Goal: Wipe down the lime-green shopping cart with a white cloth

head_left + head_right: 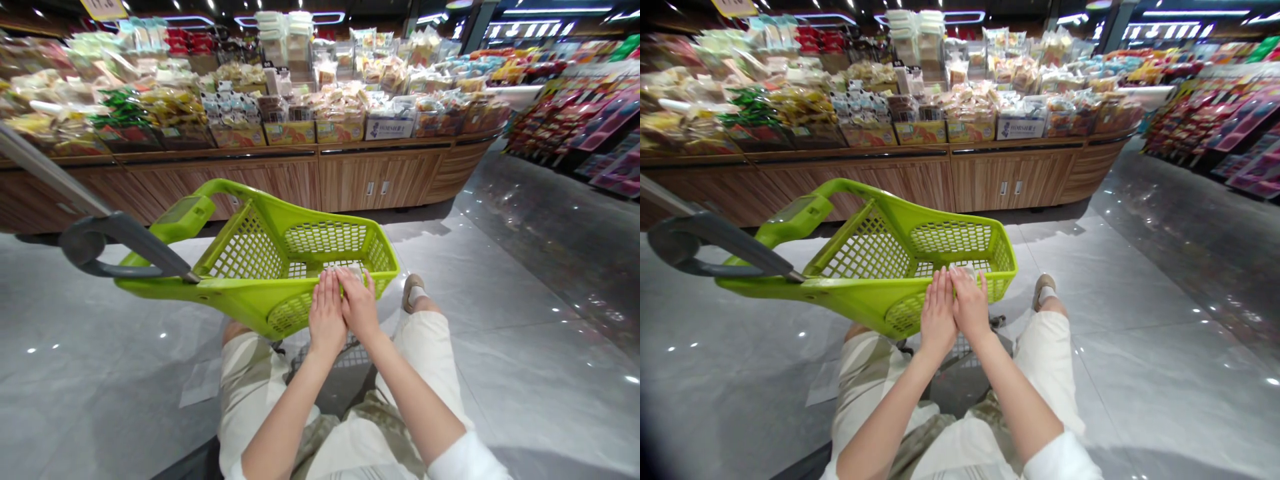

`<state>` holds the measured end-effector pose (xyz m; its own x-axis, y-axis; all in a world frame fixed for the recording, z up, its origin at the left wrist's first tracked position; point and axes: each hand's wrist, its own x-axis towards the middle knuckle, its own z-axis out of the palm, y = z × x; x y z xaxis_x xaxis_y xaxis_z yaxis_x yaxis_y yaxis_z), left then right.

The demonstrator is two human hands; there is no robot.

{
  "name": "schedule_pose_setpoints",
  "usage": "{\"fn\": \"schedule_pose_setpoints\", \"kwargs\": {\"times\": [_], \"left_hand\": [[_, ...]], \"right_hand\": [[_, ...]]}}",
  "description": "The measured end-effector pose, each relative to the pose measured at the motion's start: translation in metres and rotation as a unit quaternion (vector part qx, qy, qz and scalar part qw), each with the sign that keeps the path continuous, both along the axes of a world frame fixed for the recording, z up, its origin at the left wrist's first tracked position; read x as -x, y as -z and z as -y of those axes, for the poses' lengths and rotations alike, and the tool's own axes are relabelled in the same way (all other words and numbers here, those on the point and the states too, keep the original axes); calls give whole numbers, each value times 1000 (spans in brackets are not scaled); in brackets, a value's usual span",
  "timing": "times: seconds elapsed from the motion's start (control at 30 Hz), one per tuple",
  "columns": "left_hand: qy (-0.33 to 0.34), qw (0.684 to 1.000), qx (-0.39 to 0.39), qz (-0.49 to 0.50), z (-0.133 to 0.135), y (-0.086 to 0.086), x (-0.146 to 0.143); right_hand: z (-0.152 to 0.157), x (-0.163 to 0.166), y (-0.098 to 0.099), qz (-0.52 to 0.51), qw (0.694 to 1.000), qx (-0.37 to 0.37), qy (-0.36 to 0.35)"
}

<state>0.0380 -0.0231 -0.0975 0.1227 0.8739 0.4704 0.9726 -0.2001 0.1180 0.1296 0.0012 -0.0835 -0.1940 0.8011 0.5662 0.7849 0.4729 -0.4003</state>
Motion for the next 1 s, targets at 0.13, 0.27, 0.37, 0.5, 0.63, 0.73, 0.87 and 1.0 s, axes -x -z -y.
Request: {"fn": "schedule_pose_setpoints", "kwargs": {"times": [0.13,0.27,0.37,0.5,0.63,0.73,0.87,1.0], "left_hand": [[2,1000,-2,-1,2,-2,2],[8,1000,-3,8,3,-5,1],[7,1000,-2,17,1,-5,-3],[-1,1000,-3,21,-2,-3,-8],[-1,1000,-4,7,-2,-1,-5],[12,1000,-3,7,-2,-2,0],[21,1000,-1,20,-1,-4,1],[15,1000,0,28,-1,-6,-5]], "right_hand": [[-6,-49,11,38,999,-8,5],[-19,-106,31,-1,994,-19,105],[-23,-105,34,-41,985,-15,166],[-13,-46,17,-26,995,-8,97],[-3,-9,2,2,1000,2,0],[-6,-35,7,29,1000,2,-1],[-20,-105,29,8,995,-5,95],[-27,-124,38,-42,984,-1,173]]}}
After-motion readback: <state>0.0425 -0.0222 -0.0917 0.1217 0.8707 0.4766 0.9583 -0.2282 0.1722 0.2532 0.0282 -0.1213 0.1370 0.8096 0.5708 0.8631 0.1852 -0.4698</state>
